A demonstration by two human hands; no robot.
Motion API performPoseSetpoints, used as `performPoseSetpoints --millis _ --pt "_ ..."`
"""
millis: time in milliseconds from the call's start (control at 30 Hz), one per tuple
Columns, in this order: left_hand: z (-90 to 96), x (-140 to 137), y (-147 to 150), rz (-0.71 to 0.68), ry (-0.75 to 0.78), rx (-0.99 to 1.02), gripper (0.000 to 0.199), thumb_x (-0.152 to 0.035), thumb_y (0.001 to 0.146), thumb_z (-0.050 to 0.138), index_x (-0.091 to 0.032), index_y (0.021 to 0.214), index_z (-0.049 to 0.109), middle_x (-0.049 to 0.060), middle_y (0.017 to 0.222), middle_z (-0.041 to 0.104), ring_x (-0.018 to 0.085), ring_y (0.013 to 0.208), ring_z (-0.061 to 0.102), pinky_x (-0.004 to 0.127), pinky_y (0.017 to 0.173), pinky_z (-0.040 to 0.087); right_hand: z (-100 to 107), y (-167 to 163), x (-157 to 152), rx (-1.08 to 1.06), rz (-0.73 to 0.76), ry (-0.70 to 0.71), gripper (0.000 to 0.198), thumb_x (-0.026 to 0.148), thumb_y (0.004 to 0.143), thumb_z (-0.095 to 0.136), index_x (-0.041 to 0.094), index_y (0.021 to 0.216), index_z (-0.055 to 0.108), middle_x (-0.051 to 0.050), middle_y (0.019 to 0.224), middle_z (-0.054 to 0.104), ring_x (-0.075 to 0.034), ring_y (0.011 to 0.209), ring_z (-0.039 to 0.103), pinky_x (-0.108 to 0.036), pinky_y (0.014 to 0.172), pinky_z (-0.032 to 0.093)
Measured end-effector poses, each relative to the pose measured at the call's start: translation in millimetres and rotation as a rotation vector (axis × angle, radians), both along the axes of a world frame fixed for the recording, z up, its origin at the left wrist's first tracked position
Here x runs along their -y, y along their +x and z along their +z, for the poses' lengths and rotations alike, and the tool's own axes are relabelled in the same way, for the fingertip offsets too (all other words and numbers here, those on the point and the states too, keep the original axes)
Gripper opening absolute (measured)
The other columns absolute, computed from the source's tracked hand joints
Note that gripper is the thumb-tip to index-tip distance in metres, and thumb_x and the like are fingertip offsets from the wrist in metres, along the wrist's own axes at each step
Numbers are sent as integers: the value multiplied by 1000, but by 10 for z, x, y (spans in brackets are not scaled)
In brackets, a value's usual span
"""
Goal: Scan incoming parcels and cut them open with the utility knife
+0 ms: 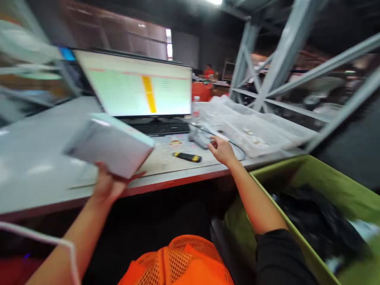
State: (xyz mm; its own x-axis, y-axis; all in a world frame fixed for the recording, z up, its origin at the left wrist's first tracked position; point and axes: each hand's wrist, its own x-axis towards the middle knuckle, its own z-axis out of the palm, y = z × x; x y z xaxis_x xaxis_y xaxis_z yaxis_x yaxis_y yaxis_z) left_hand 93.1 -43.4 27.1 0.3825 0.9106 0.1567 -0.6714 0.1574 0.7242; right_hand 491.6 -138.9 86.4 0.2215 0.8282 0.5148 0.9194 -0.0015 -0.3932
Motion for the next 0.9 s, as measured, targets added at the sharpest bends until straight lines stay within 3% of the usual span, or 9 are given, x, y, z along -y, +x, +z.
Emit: performPoseSetpoints --millis 67,167,300,533,600,700,800,900 --pt "-78 -8 -201 194 -5 -55 83 -80 86 72 -33 151 52 11 159 57 38 146 53 59 104 61 -232 -236 -496 64 -28 -111 46 37 98 63 13 137 68 -18 128 75 -30 118 70 -42 107 52" --pt "-149 -123 -187 349 13 -190 91 -84 81 74 -32 151 49 13 163 51 35 144 56 54 105 62 -432 -495 -1021 137 -135 -273 58 42 101 59 10 150 58 -21 153 59 -35 144 53 -43 119 41" --pt "-212 -259 -104 432 33 -355 92 -82 76 78 -36 148 42 10 162 51 31 139 59 46 101 63 -515 -640 -1338 137 -305 -407 66 41 101 56 7 156 47 -26 156 53 -39 143 51 -48 116 41" --pt "-171 -442 -25 528 192 -525 93 -61 71 89 -21 143 46 16 140 63 32 130 62 45 109 54 -473 -649 -1633 98 -372 -475 64 22 92 58 -1 151 48 -34 138 62 -41 133 60 -50 107 48" --pt "-84 -483 -16 628 260 -672 91 -58 72 90 -22 146 49 15 142 62 34 133 60 46 112 51 -390 -606 -1645 81 -360 -500 59 22 89 62 1 144 57 -33 131 67 -40 124 66 -48 101 52" --pt "89 -520 -57 798 435 -921 81 -55 75 91 -23 143 60 14 142 64 37 135 57 50 115 47 -202 -505 -1477 69 -268 -491 41 32 89 64 11 123 72 -22 114 75 -36 109 72 -43 92 54" --pt "249 -567 -133 871 610 -1147 78 -55 75 93 -23 141 66 14 137 68 40 131 57 54 115 47 1 -437 -1074 39 24 -326 30 43 87 66 19 105 75 -11 100 78 -31 94 73 -38 81 55" --pt "356 -655 -172 848 700 -1288 80 -60 76 91 -24 143 68 14 135 69 42 130 57 56 114 47 159 -481 -614 20 270 -154 26 47 82 71 24 95 75 -8 87 77 -29 82 71 -38 73 55"
